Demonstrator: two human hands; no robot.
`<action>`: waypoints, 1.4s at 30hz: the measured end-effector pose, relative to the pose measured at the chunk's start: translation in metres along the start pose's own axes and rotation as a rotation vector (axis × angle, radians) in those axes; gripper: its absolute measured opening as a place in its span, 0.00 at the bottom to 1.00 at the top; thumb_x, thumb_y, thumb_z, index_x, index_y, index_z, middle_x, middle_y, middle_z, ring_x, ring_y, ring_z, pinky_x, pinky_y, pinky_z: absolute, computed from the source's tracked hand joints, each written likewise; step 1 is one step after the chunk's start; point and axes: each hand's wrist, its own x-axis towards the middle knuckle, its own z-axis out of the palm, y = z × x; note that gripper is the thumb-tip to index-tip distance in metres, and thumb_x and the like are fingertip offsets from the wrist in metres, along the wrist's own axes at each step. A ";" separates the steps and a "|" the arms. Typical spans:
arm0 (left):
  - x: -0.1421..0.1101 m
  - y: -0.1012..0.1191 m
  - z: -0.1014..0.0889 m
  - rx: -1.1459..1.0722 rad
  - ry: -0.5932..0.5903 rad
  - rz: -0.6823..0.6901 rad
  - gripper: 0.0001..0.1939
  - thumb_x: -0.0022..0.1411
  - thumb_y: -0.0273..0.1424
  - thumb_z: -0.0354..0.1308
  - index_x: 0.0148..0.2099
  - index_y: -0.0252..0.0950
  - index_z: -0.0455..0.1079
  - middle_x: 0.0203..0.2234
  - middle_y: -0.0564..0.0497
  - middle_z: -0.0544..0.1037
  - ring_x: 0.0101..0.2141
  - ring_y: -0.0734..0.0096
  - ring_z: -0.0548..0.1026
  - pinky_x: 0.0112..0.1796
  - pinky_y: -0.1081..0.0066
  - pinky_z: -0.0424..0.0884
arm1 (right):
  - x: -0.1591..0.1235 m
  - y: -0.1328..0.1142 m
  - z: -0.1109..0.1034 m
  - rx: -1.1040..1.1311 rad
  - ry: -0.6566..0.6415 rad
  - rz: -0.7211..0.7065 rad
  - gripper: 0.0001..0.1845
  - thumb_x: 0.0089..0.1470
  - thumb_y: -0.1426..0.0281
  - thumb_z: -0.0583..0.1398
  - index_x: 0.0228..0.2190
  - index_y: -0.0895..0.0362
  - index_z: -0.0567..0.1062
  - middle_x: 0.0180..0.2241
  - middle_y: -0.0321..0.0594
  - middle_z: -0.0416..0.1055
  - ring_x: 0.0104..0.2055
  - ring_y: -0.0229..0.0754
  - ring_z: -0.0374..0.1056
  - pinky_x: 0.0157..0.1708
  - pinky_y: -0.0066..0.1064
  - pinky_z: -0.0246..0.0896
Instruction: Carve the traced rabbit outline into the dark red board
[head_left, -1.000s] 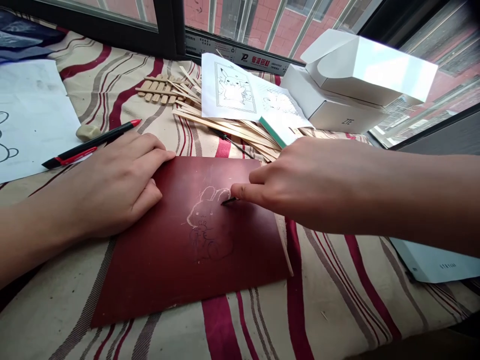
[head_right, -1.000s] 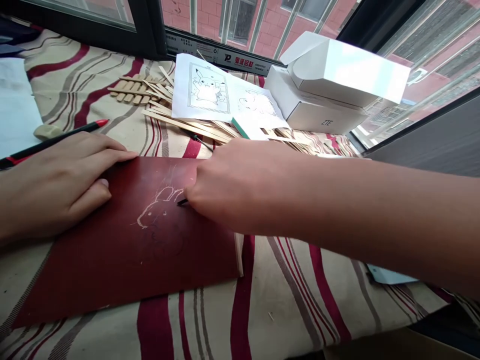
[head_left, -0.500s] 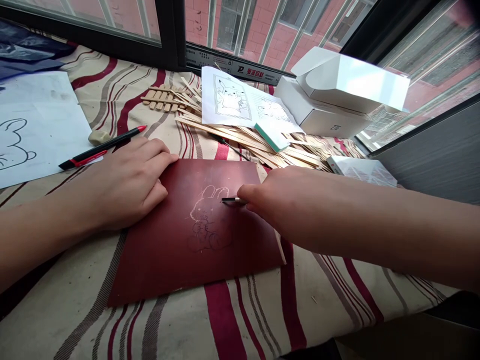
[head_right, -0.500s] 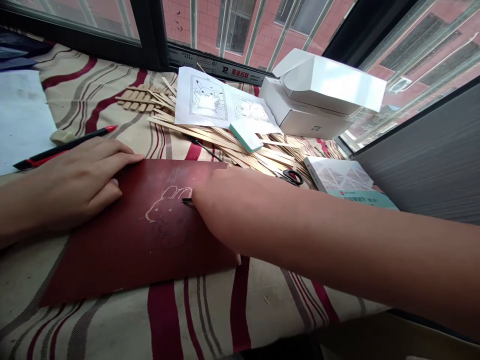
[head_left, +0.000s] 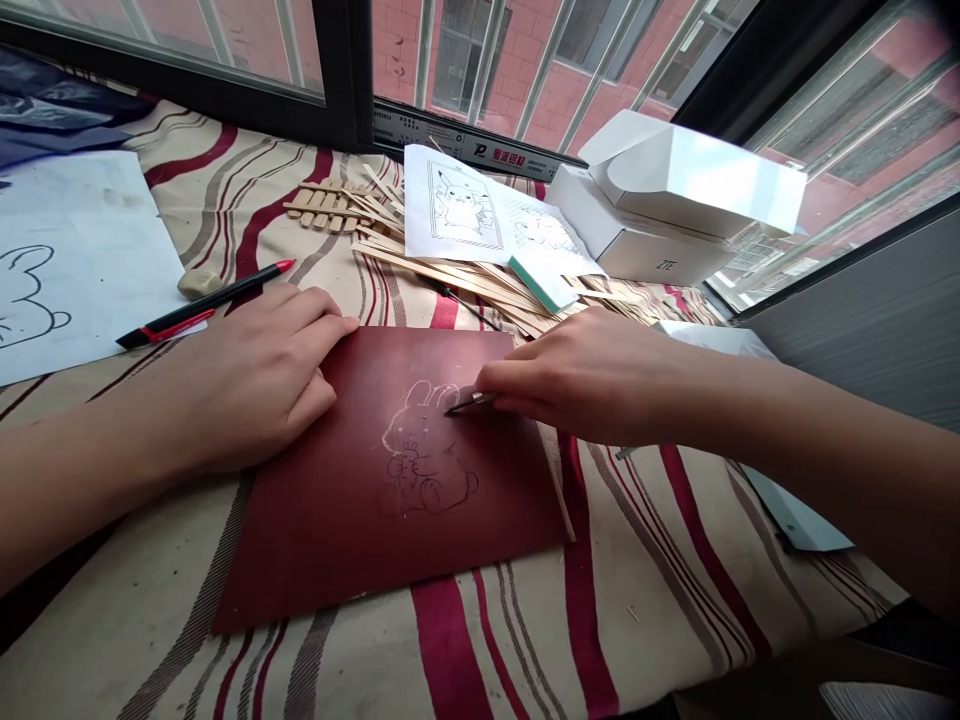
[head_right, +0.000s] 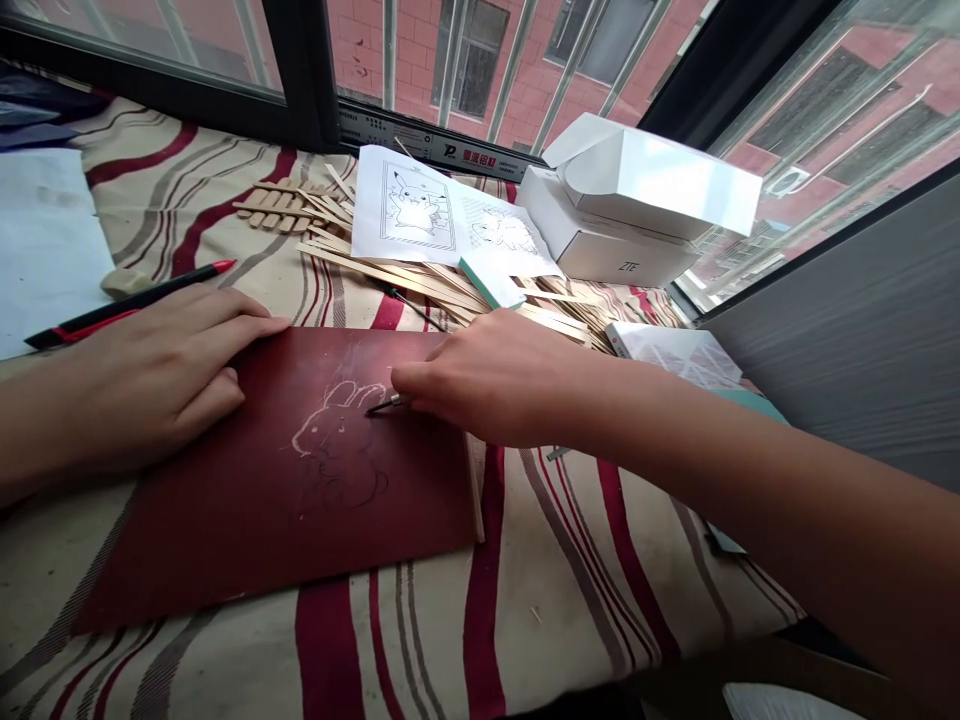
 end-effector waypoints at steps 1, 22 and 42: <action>0.000 0.001 -0.001 -0.001 -0.011 -0.003 0.29 0.71 0.36 0.37 0.58 0.32 0.75 0.50 0.40 0.77 0.53 0.46 0.76 0.59 0.43 0.77 | 0.000 0.000 -0.001 0.000 -0.001 -0.015 0.13 0.76 0.68 0.55 0.46 0.54 0.81 0.35 0.38 0.83 0.27 0.39 0.60 0.27 0.35 0.39; 0.001 0.006 -0.008 -0.053 -0.055 -0.037 0.28 0.71 0.34 0.37 0.56 0.31 0.77 0.49 0.39 0.76 0.53 0.46 0.74 0.61 0.43 0.74 | 0.008 0.000 -0.019 -0.084 -0.031 -0.055 0.21 0.64 0.81 0.60 0.52 0.52 0.83 0.30 0.39 0.76 0.27 0.40 0.62 0.32 0.37 0.48; 0.002 0.006 -0.008 -0.041 -0.037 -0.034 0.28 0.70 0.35 0.38 0.55 0.32 0.77 0.50 0.38 0.77 0.53 0.44 0.75 0.59 0.43 0.75 | 0.012 -0.005 -0.021 0.032 -0.113 0.008 0.13 0.66 0.78 0.60 0.44 0.51 0.81 0.21 0.33 0.68 0.19 0.37 0.47 0.27 0.36 0.41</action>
